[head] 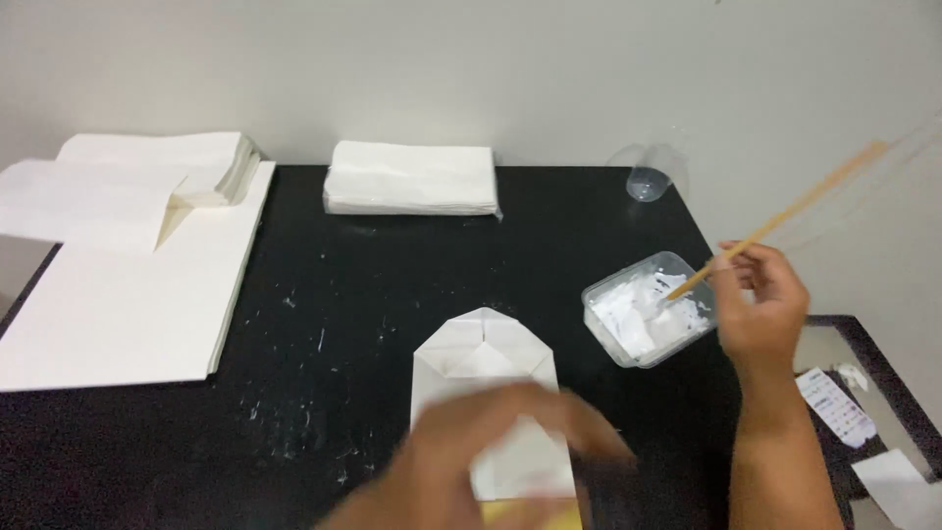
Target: Applying glue to a paper bag flap with a stick and folding it to seal the bag.
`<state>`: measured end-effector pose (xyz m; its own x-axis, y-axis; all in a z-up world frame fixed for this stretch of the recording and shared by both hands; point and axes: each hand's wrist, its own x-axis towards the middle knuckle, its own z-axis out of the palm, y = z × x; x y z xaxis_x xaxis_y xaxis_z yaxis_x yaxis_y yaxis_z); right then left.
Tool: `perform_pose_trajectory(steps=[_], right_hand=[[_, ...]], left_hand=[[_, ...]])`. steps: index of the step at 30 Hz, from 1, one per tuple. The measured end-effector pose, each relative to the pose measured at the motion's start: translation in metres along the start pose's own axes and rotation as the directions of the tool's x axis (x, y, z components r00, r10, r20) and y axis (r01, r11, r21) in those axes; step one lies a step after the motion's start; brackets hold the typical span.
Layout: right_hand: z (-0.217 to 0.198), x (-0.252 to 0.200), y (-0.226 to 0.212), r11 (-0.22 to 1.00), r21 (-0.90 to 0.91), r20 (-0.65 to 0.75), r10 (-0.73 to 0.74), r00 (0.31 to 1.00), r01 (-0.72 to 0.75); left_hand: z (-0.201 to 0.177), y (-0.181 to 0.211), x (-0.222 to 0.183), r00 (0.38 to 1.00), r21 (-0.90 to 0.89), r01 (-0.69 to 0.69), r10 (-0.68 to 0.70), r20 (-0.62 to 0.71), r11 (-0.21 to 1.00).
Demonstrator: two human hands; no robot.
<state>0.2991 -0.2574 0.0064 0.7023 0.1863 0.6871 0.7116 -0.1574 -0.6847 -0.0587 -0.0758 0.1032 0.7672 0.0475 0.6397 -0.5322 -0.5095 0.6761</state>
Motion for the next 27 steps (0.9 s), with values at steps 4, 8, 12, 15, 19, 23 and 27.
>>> perform_pose_trajectory(steps=[4,8,12,15,19,23,27], right_hand=[[0.0,-0.001,-0.017,0.998,-0.042,-0.017,-0.051,0.999,0.05],[-0.001,-0.001,-0.015,0.999,0.01,-0.03,-0.046,0.999,0.046],[-0.002,-0.001,-0.012,0.998,-0.059,0.032,-0.003,0.999,0.005],[0.0,0.001,-0.016,1.0,-0.003,-0.015,-0.026,1.0,0.026],[0.003,0.0,-0.001,0.996,-0.082,0.057,0.044,0.997,-0.039],[-0.001,-0.001,-0.009,0.997,-0.068,0.002,-0.024,1.0,0.024],[0.001,0.0,-0.008,1.0,0.005,-0.02,0.019,1.0,-0.019]], left_hand=[[-0.021,-0.1,0.024,0.972,0.412,0.092,-0.171,0.16,0.906],[-0.013,-0.151,-0.001,0.937,0.532,0.149,-0.292,0.194,0.833],[-0.005,-0.155,-0.007,0.863,0.568,0.231,-0.436,0.255,0.79],[-0.004,-0.157,-0.009,0.859,0.584,0.229,-0.444,0.255,0.779],[-0.002,-0.16,-0.014,0.882,0.595,0.156,-0.383,0.276,0.788],[-0.002,-0.155,-0.011,0.851,0.586,0.237,-0.457,0.26,0.775],[-0.004,-0.154,-0.013,0.839,0.59,0.246,-0.473,0.268,0.769]])
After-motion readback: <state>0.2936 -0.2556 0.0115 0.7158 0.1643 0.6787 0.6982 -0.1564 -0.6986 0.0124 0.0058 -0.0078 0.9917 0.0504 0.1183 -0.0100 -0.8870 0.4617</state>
